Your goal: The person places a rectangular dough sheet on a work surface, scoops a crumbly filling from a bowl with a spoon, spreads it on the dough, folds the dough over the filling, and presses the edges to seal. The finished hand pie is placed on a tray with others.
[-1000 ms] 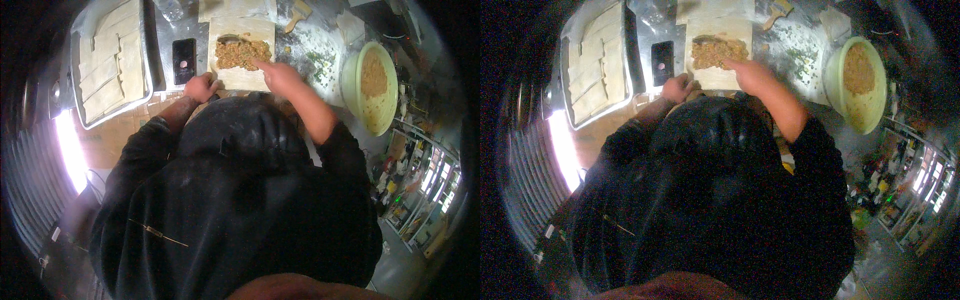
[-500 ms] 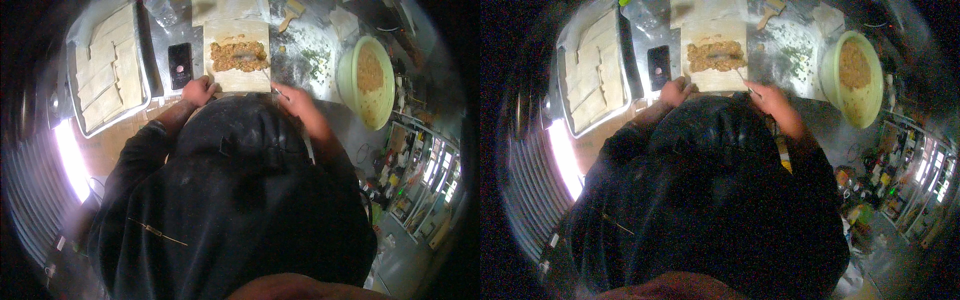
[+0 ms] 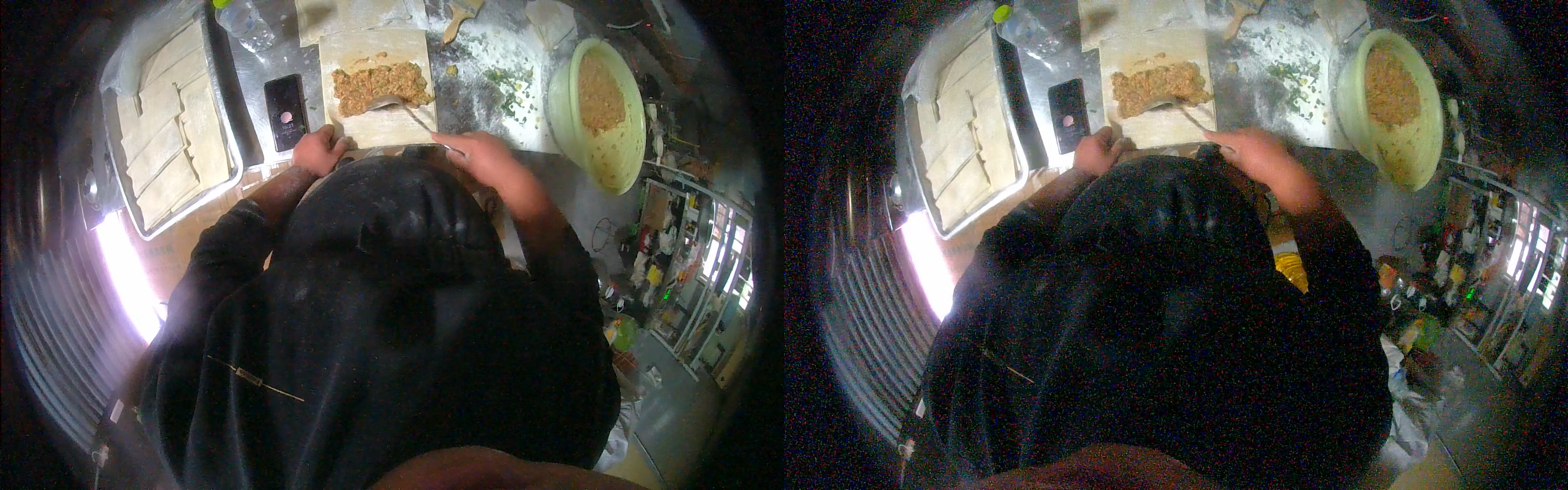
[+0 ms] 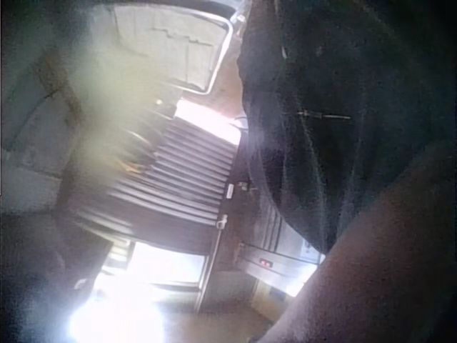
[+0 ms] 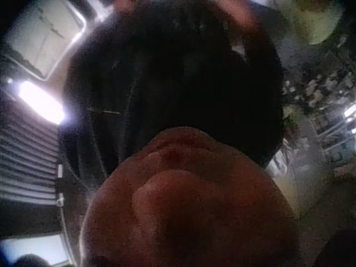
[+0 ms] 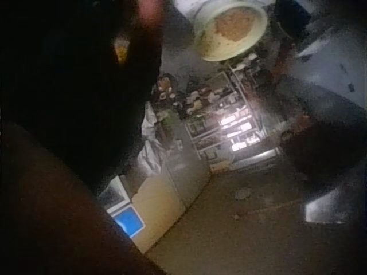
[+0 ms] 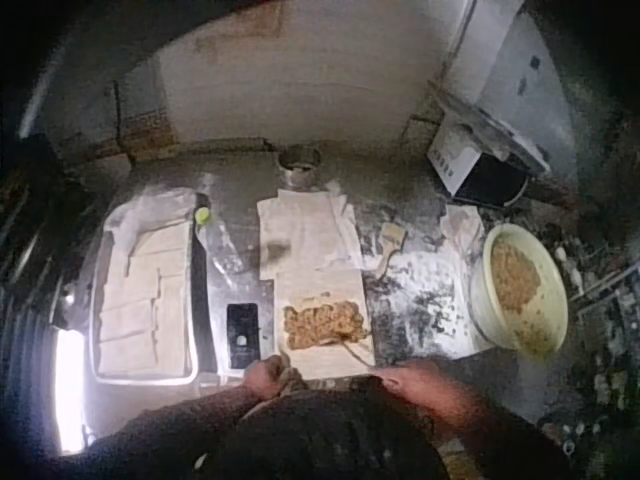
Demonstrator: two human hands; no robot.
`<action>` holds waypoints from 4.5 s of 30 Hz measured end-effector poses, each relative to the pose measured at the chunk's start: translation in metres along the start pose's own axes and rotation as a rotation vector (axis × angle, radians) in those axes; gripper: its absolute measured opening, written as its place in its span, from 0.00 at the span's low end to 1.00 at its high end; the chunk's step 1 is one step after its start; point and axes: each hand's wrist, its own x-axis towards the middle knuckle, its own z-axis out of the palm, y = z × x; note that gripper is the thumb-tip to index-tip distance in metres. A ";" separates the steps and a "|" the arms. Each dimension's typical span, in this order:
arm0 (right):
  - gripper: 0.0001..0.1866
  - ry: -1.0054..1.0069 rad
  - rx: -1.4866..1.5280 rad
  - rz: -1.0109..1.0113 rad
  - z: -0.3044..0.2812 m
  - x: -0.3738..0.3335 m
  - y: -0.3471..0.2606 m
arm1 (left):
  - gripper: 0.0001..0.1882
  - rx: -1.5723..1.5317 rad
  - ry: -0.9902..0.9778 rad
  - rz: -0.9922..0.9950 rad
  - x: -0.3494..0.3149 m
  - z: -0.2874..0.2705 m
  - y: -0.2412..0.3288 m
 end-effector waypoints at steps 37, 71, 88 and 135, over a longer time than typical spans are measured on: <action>0.26 0.183 0.694 0.318 0.031 -0.034 0.062 | 0.26 -0.014 0.049 -0.019 0.007 0.011 -0.006; 0.28 -0.038 0.307 0.140 -0.014 -0.013 0.026 | 0.20 -0.270 0.059 -0.081 -0.005 0.011 0.005; 0.25 0.171 0.089 0.001 0.028 -0.001 0.053 | 0.15 -0.704 -0.016 -0.294 -0.007 0.002 0.010; 0.17 0.359 0.313 0.240 -0.095 -0.012 0.128 | 0.14 0.058 0.177 -0.036 0.026 -0.007 0.000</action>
